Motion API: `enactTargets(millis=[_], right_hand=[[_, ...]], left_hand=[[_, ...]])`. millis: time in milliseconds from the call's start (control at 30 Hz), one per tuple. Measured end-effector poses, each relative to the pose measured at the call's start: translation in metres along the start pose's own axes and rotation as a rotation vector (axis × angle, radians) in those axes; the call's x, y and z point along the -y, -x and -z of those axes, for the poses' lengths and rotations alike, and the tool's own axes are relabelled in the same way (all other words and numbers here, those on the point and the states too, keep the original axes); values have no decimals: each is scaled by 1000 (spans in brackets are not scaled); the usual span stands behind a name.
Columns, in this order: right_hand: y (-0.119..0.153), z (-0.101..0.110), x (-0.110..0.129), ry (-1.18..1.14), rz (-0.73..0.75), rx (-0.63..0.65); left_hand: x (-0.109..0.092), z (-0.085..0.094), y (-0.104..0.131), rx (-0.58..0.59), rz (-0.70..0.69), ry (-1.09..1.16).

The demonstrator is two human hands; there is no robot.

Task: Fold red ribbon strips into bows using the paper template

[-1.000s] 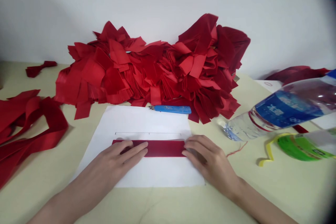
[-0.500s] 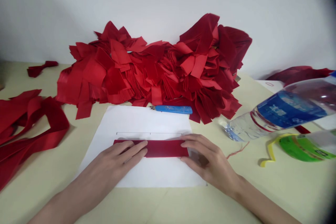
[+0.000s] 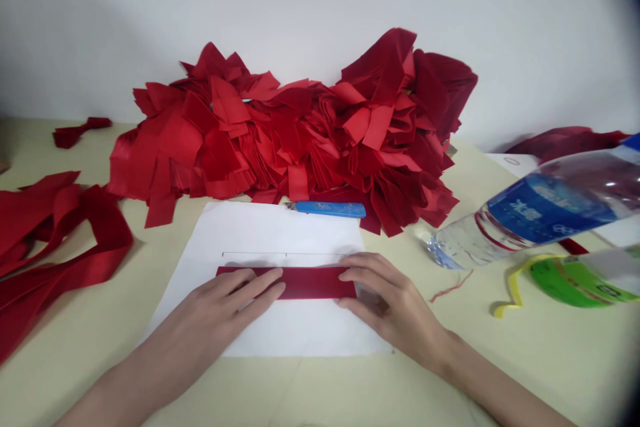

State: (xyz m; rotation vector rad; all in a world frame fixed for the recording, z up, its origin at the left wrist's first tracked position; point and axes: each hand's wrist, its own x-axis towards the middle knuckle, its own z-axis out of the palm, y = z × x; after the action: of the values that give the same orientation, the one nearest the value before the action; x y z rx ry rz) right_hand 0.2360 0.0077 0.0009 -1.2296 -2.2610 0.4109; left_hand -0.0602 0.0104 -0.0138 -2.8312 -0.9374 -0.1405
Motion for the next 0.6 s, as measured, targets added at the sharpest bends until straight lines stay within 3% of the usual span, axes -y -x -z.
enactTargets(millis=[300,600], right_hand=[[5,4,-2,26,38,-106],[7,4,-3,257,245,-114]], left_hand=[[0,7,-1,60,-13,13],[1,3,0,25,-20,72]])
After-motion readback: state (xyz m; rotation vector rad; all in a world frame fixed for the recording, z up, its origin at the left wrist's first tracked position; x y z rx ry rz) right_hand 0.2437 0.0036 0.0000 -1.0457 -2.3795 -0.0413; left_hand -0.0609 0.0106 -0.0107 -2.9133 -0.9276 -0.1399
